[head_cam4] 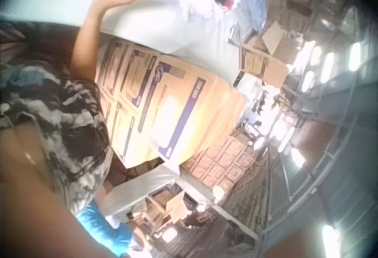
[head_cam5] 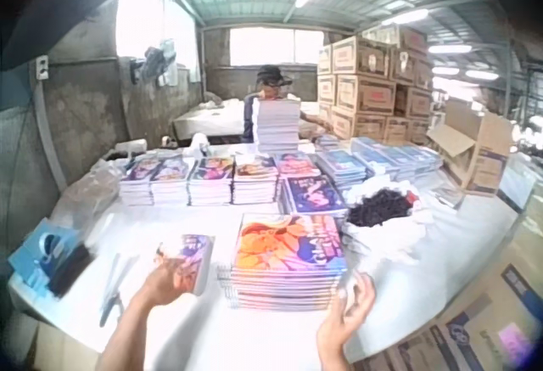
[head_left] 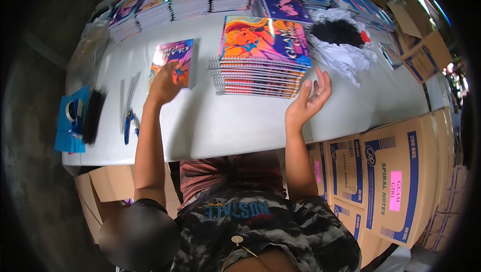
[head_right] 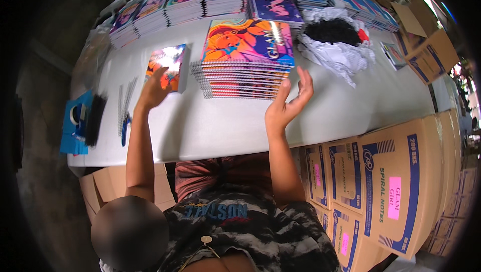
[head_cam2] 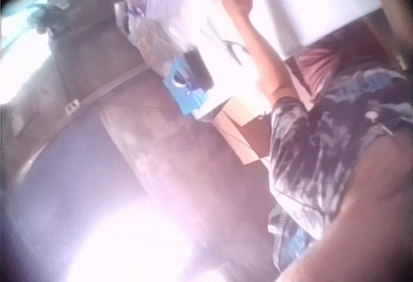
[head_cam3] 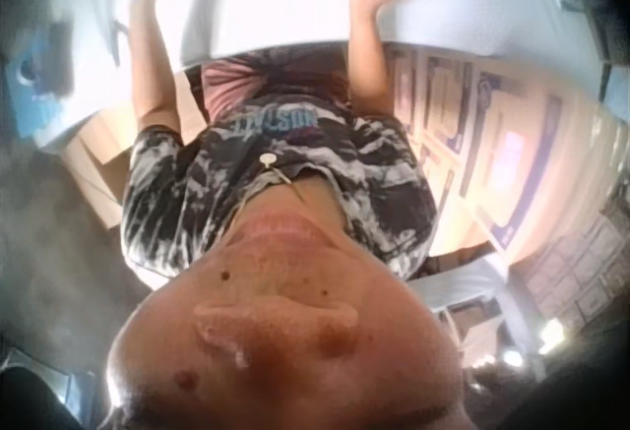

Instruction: The person assembles spiral-bound notebooks by inserting metal spiral coils into the punched holes of notebook covers. They repeatedly pick up a coil, align it with the holes, and press it into place, then place the finished notebook into a stack or box.

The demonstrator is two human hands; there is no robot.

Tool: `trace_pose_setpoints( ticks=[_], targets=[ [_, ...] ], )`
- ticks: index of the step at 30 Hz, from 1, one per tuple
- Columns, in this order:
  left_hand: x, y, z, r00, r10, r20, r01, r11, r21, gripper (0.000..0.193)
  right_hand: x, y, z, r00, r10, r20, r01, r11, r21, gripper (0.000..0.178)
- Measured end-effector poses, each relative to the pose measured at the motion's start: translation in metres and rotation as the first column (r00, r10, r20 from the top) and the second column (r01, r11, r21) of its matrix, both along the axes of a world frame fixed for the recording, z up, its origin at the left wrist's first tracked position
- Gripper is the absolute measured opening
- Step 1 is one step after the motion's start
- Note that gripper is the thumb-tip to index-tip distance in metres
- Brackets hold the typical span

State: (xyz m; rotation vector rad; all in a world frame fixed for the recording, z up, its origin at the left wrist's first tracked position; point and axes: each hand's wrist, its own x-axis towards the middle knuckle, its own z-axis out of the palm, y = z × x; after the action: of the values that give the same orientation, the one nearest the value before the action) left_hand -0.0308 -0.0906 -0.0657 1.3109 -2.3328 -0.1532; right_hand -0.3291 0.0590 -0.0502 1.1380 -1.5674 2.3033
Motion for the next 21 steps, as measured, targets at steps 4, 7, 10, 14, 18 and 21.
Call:
trace_pose_setpoints(
  ticks=[4, 7, 10, 14, 18, 21],
  targets=[
    [0.022, 0.025, -0.036, 0.994, -0.001, 0.107, 0.025, 0.974, -0.225, 0.04, 0.048, 0.005, -0.012, 0.961, 0.267, -0.074, -0.274, 0.955, -0.113, 0.031],
    [0.04, 0.03, -0.004, 0.958, 0.269, 0.097, -0.285, 0.929, 0.238, 0.029, 0.078, 0.008, -0.022, 0.776, 0.629, 0.051, -0.63, 0.771, 0.089, 0.039],
    [0.063, 0.056, 0.05, 0.859, 0.259, -0.441, -0.112, 0.936, 0.332, 0.033, 0.088, 0.003, -0.019, 0.501, 0.832, 0.237, -0.862, 0.456, 0.221, 0.057],
    [0.077, 0.132, 0.102, 0.734, 0.016, -0.679, 0.256, 0.92, 0.298, 0.026, 0.109, -0.002, 0.0, 0.426, 0.851, 0.308, -0.892, 0.452, -0.014, 0.071],
    [0.071, 0.147, 0.067, 0.565, 0.087, -0.82, 0.412, 0.831, 0.373, 0.025, 0.093, 0.014, 0.014, 0.239, 0.907, 0.347, -0.956, 0.283, -0.081, 0.015],
    [0.044, 0.131, -0.007, 0.524, 0.36, -0.772, 0.245, 0.804, 0.541, 0.033, 0.089, 0.008, -0.031, 0.344, 0.84, 0.42, -0.938, 0.327, 0.113, 0.017]
  ],
)
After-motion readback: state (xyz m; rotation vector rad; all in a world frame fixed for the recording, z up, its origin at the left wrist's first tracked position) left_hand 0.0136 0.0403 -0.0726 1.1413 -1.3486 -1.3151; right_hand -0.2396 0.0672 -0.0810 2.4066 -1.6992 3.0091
